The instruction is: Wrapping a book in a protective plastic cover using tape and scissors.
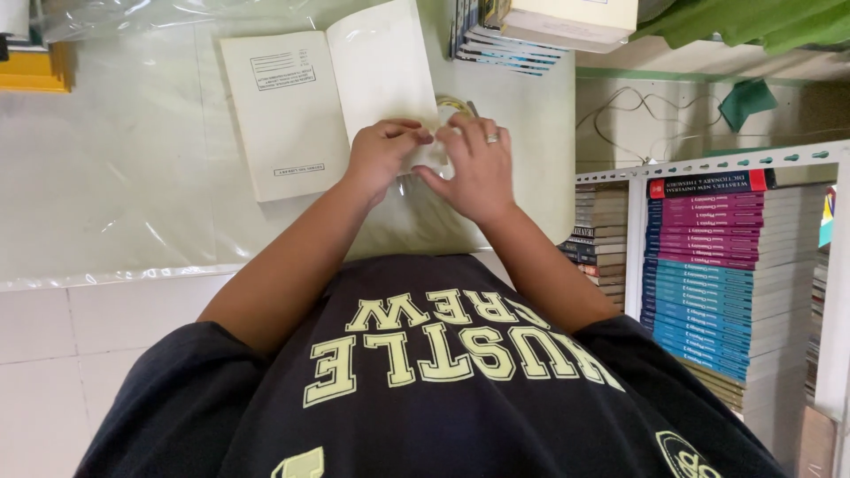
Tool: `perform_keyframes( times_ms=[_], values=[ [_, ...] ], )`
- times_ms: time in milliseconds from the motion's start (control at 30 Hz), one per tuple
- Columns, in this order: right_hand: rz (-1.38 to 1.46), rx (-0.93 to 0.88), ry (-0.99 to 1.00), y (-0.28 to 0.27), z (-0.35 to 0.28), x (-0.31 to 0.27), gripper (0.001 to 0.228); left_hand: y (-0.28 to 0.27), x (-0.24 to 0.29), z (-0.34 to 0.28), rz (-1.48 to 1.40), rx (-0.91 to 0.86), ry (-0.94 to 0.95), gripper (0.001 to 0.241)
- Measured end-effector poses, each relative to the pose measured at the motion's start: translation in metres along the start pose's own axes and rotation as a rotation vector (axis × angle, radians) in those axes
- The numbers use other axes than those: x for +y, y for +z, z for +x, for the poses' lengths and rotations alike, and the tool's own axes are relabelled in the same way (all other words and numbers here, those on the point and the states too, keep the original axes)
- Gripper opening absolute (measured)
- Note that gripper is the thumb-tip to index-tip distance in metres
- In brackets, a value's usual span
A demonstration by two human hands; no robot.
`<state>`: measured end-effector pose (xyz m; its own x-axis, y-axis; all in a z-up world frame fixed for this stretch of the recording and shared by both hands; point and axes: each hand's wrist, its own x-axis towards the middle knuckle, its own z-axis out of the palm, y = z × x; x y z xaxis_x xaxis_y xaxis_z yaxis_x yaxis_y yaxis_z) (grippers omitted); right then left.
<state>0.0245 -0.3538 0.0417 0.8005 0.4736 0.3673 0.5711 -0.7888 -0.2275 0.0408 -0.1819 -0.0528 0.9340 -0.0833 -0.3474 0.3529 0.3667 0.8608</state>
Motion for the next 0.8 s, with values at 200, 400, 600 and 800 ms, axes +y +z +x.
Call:
perform_keyframes(
  times_ms=[200, 400, 600, 800],
  values=[
    [-0.085, 0.085, -0.167, 0.030, 0.001, 0.005, 0.035, -0.006, -0.025, 0.016, -0.178, 0.028, -0.142, 0.036],
    [-0.051, 0.166, -0.194, 0.023, 0.008, 0.012, 0.013, -0.004, 0.001, 0.006, -0.060, 0.074, -0.287, 0.048],
    [0.232, 0.109, 0.117, 0.035, 0.000, 0.026, 0.005, 0.000, -0.002, -0.003, 0.059, -0.068, -0.095, 0.049],
    [1.227, 0.146, 1.058, 0.061, 0.018, 0.091, 0.011, 0.004, 0.015, -0.015, 0.212, -0.101, -0.089, 0.050]
  ],
)
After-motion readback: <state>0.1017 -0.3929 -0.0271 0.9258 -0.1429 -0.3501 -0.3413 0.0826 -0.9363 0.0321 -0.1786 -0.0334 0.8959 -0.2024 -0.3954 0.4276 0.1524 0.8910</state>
